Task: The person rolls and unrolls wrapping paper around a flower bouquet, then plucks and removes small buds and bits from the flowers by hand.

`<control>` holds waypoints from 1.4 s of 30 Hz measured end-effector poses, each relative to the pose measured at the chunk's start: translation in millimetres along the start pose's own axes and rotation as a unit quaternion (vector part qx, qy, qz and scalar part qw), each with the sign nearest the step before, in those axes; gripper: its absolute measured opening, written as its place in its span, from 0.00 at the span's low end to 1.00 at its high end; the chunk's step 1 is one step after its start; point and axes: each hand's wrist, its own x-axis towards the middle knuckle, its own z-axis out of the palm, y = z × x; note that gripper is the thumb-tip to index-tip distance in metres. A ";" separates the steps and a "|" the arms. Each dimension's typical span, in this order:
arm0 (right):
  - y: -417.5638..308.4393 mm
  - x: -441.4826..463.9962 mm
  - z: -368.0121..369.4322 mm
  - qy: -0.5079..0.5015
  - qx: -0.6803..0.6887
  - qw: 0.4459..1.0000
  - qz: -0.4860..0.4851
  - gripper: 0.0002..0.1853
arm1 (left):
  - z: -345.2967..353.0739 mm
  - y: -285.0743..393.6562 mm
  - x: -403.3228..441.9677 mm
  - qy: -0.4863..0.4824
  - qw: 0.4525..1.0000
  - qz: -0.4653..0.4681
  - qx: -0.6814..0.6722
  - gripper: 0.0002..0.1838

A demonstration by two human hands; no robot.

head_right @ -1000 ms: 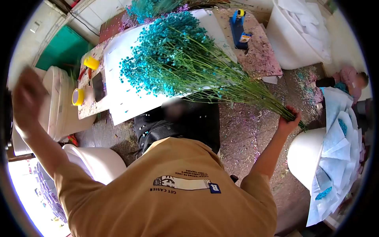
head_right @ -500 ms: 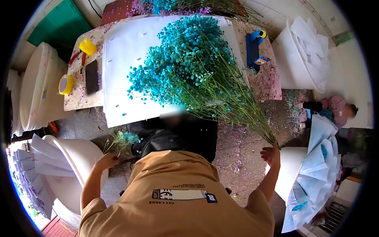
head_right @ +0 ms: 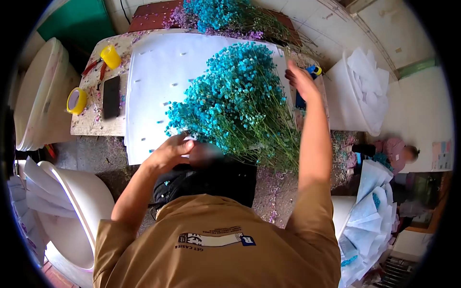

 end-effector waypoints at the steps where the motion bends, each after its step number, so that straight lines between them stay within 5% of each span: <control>1: 3.9 29.4 17.4 0.039 0.002 0.998 0.041 0.47 | 0.2 -5.8 10.4 0.036 0.997 0.029 -0.070 0.65; 4: -26.1 25.4 79.5 -0.117 -0.046 0.989 0.071 0.39 | 15.8 6.9 23.0 0.028 0.991 0.031 -0.124 0.72; 6: -12.7 38.5 91.2 -0.182 -0.057 0.979 0.075 0.31 | 29.8 18.6 24.3 0.030 0.990 0.045 -0.128 0.67; 8: -39.3 -51.8 117.1 -0.215 -0.184 0.953 -0.108 0.27 | 35.6 25.9 27.4 -0.017 0.993 0.047 -0.109 0.59; 11: -31.1 -143.1 100.1 -0.144 -0.216 0.939 -0.227 0.30 | 42.9 -10.3 26.3 -0.064 0.993 0.091 -0.051 0.30; 13: 2.3 -189.1 58.1 -0.113 -0.184 0.950 -0.224 0.34 | 46.8 -40.6 39.4 -0.160 0.968 0.165 -0.103 0.26; 15: 34.0 -237.6 16.0 -0.102 -0.225 0.948 -0.198 0.40 | 57.8 -70.7 57.3 -0.307 0.888 0.222 -0.262 0.23; 17: 60.3 -279.3 -2.5 -0.164 -0.252 0.928 -0.219 0.46 | 67.8 -72.7 57.1 -0.291 0.884 0.073 -0.358 0.23; 20: 104.4 -314.4 -0.6 -0.170 -0.252 0.915 -0.263 0.53 | 88.0 -92.9 67.4 -0.345 0.851 0.005 -0.395 0.24; 23: 146.9 -316.4 10.1 -0.066 -0.221 0.934 -0.271 0.53 | 101.4 -93.9 71.5 -0.318 0.888 -0.079 -0.323 0.27; 25: 166.4 -308.1 16.5 -0.014 -0.195 0.941 -0.276 0.53 | 98.7 -82.4 64.0 -0.228 0.960 -0.036 -0.159 0.27; 26: 172.7 -305.3 19.3 0.002 -0.185 0.942 -0.279 0.53 | 85.4 -83.1 63.3 -0.222 0.962 -0.035 -0.156 0.27; 27: 178.2 -302.1 20.8 0.013 -0.175 0.944 -0.279 0.53 | 68.7 -84.0 63.6 -0.253 0.964 0.079 -0.013 0.29; 28: 182.6 -300.0 22.8 0.021 -0.168 0.945 -0.280 0.53 | 62.8 -71.8 54.5 -0.246 0.963 0.092 0.053 0.30; 33: 195.6 -302.7 31.8 0.042 -0.154 0.946 -0.282 0.54 | 58.7 -6.3 8.9 -0.066 0.865 0.149 0.474 0.40; 34: 199.3 -305.4 34.1 0.045 -0.152 0.947 -0.279 0.54 | 60.9 -2.6 6.2 0.008 0.825 0.247 0.509 0.34; 38: 210.7 -311.6 38.0 0.051 -0.142 0.948 -0.279 0.54 | 88.7 25.4 4.7 0.071 0.792 0.391 0.464 0.14; 42: 214.7 -308.8 39.8 0.054 -0.133 0.948 -0.284 0.54 | 123.5 18.4 24.5 0.016 0.748 0.453 0.484 0.10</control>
